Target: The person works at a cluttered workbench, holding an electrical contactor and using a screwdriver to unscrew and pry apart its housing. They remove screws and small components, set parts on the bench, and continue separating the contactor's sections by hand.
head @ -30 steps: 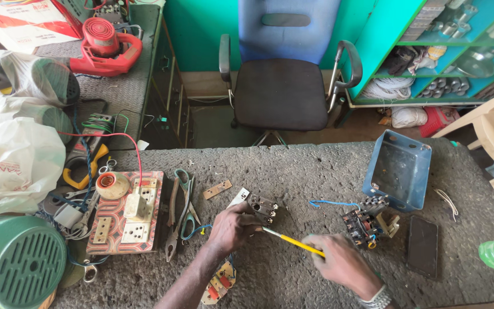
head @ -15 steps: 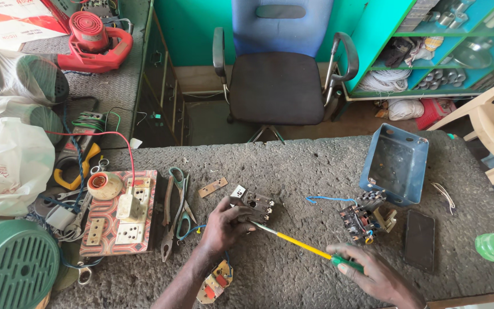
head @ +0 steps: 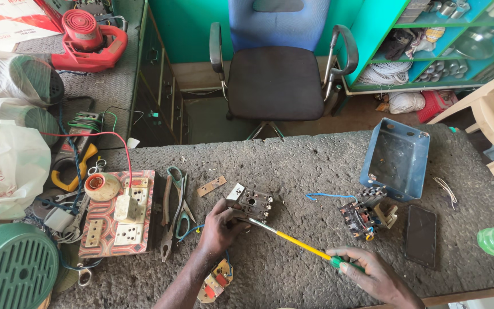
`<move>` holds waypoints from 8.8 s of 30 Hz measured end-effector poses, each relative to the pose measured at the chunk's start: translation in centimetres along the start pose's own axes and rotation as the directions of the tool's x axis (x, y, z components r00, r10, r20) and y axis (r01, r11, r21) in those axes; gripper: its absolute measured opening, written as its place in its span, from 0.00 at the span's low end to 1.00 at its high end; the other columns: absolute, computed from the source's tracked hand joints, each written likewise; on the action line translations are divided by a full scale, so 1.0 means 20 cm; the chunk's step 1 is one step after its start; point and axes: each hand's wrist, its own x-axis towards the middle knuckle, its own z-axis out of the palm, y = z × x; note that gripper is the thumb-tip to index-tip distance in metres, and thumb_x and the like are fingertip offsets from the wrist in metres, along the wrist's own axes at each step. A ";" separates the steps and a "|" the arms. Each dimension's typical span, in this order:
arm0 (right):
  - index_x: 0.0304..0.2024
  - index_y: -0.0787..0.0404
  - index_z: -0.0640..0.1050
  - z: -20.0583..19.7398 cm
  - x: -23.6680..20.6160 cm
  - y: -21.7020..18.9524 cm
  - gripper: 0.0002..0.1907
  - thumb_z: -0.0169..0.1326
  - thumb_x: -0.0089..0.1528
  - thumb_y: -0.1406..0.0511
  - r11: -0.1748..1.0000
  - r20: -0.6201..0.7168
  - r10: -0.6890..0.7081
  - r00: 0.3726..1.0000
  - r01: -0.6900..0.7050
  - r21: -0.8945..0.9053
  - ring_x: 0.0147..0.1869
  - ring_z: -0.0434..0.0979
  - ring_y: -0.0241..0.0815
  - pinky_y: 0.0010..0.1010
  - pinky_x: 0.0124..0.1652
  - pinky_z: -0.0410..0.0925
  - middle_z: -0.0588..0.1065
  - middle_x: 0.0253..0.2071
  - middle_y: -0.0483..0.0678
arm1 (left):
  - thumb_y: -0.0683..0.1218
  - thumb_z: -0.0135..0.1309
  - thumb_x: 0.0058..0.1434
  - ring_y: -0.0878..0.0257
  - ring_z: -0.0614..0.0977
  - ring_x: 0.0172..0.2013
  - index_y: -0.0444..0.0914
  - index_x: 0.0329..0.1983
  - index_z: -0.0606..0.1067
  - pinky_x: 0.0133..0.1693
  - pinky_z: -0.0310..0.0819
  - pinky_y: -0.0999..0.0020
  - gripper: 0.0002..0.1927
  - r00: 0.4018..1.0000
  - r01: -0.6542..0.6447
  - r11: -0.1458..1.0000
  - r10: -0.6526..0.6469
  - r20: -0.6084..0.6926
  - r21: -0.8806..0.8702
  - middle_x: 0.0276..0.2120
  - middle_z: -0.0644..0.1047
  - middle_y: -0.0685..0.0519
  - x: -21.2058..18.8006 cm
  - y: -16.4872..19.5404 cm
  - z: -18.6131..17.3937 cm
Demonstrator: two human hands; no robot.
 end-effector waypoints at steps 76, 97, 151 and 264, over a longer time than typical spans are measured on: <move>0.63 0.63 0.79 0.04 -0.03 -0.06 0.23 0.56 0.66 0.62 0.977 -0.091 -0.166 0.982 0.152 -0.147 0.29 0.75 0.33 0.28 0.29 0.70 0.77 0.30 0.48 | 0.39 0.72 0.46 0.63 0.84 0.38 0.40 0.36 0.85 0.38 0.82 0.70 0.13 0.998 -0.053 0.997 0.051 -0.030 -0.049 0.39 0.80 0.54 0.00 0.00 -0.01; 0.52 0.61 0.82 0.05 -0.01 -0.15 0.19 0.57 0.60 0.62 0.946 -0.236 -0.113 0.965 0.032 -0.324 0.32 0.86 0.38 0.33 0.35 0.75 0.86 0.33 0.49 | 0.40 0.71 0.48 0.61 0.86 0.36 0.40 0.37 0.85 0.36 0.83 0.69 0.13 0.992 -0.080 0.996 0.085 -0.098 0.047 0.38 0.82 0.53 -0.02 -0.01 0.02; 0.52 0.52 0.83 -0.15 0.07 -0.35 0.20 0.55 0.62 0.53 0.670 -0.051 -0.372 0.927 0.230 -0.706 0.27 0.77 0.40 0.31 0.32 0.69 0.76 0.24 0.44 | 0.41 0.71 0.45 0.53 0.85 0.44 0.42 0.33 0.84 0.45 0.81 0.61 0.12 0.987 -0.119 0.986 0.130 -0.090 0.119 0.55 0.81 0.50 -0.02 -0.02 0.03; 0.48 0.75 0.81 -0.04 0.01 0.15 0.18 0.56 0.62 0.65 0.761 -0.103 0.309 0.945 -0.181 0.623 0.14 0.58 0.27 0.22 0.14 0.51 0.78 0.26 0.54 | 0.43 0.70 0.47 0.53 0.85 0.43 0.44 0.36 0.84 0.43 0.81 0.60 0.12 0.995 -0.061 0.988 0.070 -0.065 0.141 0.58 0.79 0.50 -0.01 0.04 0.01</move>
